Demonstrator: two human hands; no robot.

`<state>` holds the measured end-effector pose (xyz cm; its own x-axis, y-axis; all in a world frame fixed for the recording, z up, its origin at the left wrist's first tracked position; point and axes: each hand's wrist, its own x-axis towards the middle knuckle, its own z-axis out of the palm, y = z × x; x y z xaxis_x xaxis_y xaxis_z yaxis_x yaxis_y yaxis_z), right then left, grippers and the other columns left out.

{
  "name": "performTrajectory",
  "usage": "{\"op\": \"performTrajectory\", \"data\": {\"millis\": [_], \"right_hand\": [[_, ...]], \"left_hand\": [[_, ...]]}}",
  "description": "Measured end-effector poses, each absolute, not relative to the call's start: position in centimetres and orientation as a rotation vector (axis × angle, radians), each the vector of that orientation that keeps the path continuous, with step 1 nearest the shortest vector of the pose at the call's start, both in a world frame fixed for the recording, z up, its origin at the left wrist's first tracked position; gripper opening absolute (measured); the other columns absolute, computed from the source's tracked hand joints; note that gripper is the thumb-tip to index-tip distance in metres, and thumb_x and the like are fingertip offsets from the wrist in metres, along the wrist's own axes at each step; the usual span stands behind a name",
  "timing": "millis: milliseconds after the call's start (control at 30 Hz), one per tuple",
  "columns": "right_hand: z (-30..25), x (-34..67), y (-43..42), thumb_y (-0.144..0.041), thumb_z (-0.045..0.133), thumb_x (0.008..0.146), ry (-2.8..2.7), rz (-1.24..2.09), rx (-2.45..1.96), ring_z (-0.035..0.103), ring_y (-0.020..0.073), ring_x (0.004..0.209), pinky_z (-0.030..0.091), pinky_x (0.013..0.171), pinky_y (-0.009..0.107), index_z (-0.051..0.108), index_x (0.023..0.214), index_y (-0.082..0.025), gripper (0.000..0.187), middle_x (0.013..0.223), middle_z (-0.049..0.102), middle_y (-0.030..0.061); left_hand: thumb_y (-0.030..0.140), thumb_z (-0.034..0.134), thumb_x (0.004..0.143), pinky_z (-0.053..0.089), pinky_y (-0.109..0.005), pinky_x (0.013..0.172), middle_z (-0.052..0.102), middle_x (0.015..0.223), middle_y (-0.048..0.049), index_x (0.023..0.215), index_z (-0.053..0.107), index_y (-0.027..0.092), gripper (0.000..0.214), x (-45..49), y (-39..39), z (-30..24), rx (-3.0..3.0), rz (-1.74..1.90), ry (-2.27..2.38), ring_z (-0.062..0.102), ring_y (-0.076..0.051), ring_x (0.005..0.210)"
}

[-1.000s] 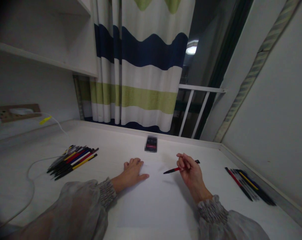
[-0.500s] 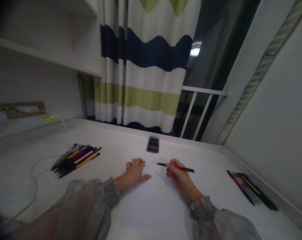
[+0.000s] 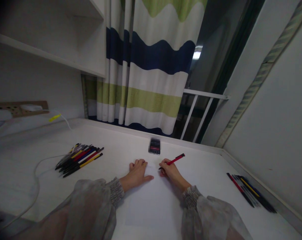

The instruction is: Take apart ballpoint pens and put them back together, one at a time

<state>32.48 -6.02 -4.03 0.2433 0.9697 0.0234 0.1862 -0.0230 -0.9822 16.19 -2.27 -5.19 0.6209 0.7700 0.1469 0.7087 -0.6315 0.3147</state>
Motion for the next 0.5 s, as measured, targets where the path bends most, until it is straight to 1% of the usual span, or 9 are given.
{"op": "performTrajectory", "data": {"millis": [100,200,267,500], "right_hand": [[-4.0,31.9,-4.5,-0.034,0.054,0.068,-1.235,0.838,-1.500,0.041,0.0091,0.030,0.031,0.033,0.020,0.041,0.055,-0.021,0.022,0.033,0.043,-0.0075],[-4.6,31.3,-3.4,-0.037,0.050,0.070,-1.296,0.711,-1.533,0.034,0.0082,0.027,0.024,0.033,0.021,0.039,0.053,-0.021,0.026,0.031,0.038,-0.0087],[-5.1,31.1,-3.1,-0.037,0.049,0.071,-1.325,0.630,-1.547,0.033,0.0080,0.030,0.024,0.035,0.022,0.038,0.052,-0.022,0.027,0.032,0.036,-0.0090],[-5.7,31.1,-3.2,-0.032,0.046,0.072,-1.425,0.485,-1.572,0.037,0.0105,0.045,0.029,0.047,0.024,0.039,0.051,-0.021,0.025,0.043,0.038,-0.0065]], "left_hand": [[0.057,0.048,0.070,0.030,-0.043,0.084,0.046,0.114,-0.0121,0.107,0.048,0.014,0.056,16.2,-2.2,-5.3,2.619,0.429,1.210,0.038,-0.028,0.104],[0.057,0.048,0.070,0.030,-0.043,0.084,0.046,0.114,-0.0127,0.108,0.048,0.014,0.057,16.2,-2.3,-5.2,2.619,0.433,1.215,0.038,-0.028,0.105],[0.057,0.047,0.071,0.030,-0.043,0.085,0.045,0.116,-0.0129,0.110,0.047,0.014,0.058,16.2,-2.4,-5.1,2.618,0.413,1.217,0.036,-0.029,0.107],[0.059,0.044,0.071,0.029,-0.043,0.085,0.044,0.116,-0.0122,0.110,0.047,0.015,0.059,16.2,-2.1,-5.3,2.622,0.396,1.228,0.036,-0.029,0.106]]}}
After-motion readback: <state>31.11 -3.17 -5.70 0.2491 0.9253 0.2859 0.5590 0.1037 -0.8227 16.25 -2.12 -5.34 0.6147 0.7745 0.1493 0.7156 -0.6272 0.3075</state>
